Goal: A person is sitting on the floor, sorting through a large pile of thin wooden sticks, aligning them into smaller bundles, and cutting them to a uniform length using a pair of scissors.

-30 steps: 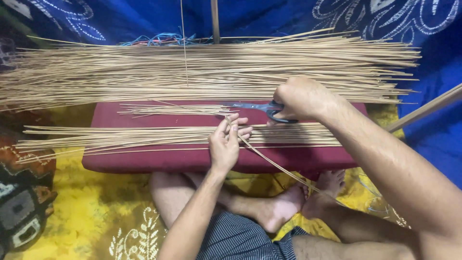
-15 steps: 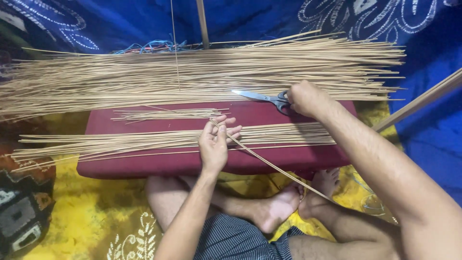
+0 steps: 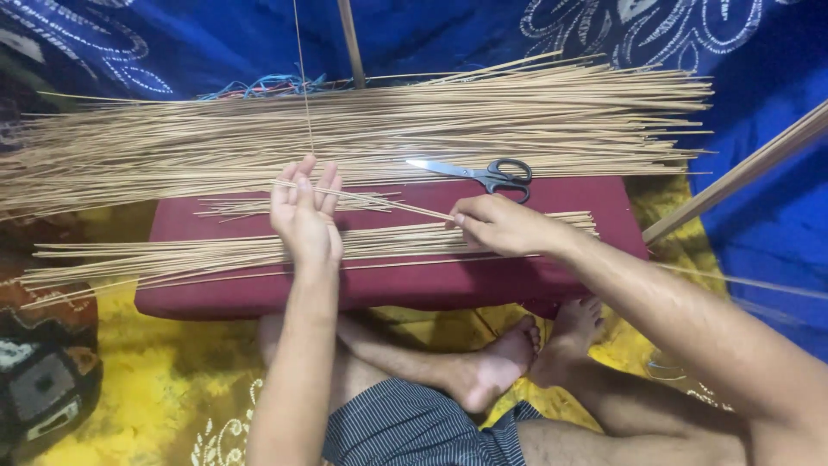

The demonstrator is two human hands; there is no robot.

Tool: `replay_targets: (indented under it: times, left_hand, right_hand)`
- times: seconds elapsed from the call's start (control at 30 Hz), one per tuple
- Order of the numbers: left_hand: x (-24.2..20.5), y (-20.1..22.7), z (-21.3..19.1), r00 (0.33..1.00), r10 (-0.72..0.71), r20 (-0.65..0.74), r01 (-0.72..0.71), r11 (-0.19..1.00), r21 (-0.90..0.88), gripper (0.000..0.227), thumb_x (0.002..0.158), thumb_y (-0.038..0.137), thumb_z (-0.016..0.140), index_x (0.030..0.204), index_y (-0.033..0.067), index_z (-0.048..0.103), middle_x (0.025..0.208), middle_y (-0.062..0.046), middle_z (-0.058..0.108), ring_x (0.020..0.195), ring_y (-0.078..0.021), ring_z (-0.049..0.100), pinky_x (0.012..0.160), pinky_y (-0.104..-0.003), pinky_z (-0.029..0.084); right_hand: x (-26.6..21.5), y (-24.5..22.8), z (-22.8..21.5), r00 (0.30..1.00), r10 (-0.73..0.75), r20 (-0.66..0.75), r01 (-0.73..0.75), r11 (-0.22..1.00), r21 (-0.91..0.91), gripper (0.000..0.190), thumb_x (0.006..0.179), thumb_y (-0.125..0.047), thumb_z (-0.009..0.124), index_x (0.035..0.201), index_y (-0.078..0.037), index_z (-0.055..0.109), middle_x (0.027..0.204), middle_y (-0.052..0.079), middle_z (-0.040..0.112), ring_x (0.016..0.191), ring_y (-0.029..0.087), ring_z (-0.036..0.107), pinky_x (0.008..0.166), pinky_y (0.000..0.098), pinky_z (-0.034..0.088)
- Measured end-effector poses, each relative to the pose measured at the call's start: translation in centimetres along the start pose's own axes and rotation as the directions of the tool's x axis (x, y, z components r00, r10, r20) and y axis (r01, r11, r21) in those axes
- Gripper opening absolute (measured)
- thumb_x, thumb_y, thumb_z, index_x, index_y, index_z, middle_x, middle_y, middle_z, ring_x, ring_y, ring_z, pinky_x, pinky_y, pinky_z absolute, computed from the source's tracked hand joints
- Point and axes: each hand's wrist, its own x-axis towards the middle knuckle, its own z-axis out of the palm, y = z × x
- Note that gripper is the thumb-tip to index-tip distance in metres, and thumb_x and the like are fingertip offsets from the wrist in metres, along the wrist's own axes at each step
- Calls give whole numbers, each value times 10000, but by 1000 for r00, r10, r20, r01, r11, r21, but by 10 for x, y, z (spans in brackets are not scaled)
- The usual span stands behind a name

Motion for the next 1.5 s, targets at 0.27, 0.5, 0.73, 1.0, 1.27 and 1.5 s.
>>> replay_targets:
  times: [0.27, 0.5, 0.73, 1.0, 1.27, 1.5]
  left_hand:
    - [31, 10, -64, 997, 66, -39, -65, 997, 36, 371, 1120, 56, 499, 1466, 85, 369, 1514, -155, 524, 1362, -438, 573, 1118, -615, 482]
    - [-26, 8, -9, 767, 583, 269, -554, 389, 736, 996, 1055, 147, 806, 1719, 94, 66, 1759, -178, 10, 1626, -364, -57, 1309, -546, -77]
    - [-82, 10, 49, 500, -71, 863, -861, -152, 486, 307, 1045, 357, 537, 1228, 191, 718, 953, 6, 709, 964, -190, 722, 1138, -510, 375]
    - [-49, 35, 12, 570, -163, 806, -820, -182, 543, 194, 1035, 298, 581, 1034, 206, 752, 791, -14, 678, 768, -260, 733, 670, -404, 567]
    - [-65, 47, 35, 599, -221, 770, -799, -228, 556, 262, 1020, 346, 586, 1169, 178, 721, 886, -28, 700, 869, -269, 737, 747, -415, 560]
    - [-85, 22, 63, 534, -167, 829, -841, -208, 500, 151, 1008, 291, 589, 1021, 226, 725, 782, 17, 647, 785, -233, 721, 667, -364, 539]
  right_hand:
    - [2, 26, -7, 1000, 20, -11, -21, 999, -48, 268, 1021, -196, 480, 1008, -95, 728, 662, 116, 710, 704, 293, 694, 718, 453, 544]
    - [9, 18, 7, 995, -40, -94, 15, 968, -251, 268, 1032, -207, 471, 1178, -137, 685, 1058, 126, 797, 1040, 410, 733, 887, 548, 561]
    - [5, 2, 17, 992, -101, -77, 69, 938, -339, 251, 1017, -170, 441, 1166, -147, 642, 1026, 159, 775, 988, 433, 736, 835, 577, 578]
    - [-9, 62, -6, 980, -138, -145, 52, 875, -481, 221, 997, -149, 433, 1096, -78, 618, 986, 250, 723, 986, 496, 703, 814, 620, 571]
    - [-2, 77, 5, 962, -128, -243, -19, 850, -526, 201, 968, -118, 432, 1063, -106, 609, 908, 173, 703, 922, 428, 727, 787, 564, 587]
    - [-12, 50, 16, 952, -192, -239, 42, 854, -519, 156, 965, -156, 452, 1023, -133, 595, 893, 143, 688, 889, 403, 727, 751, 546, 585]
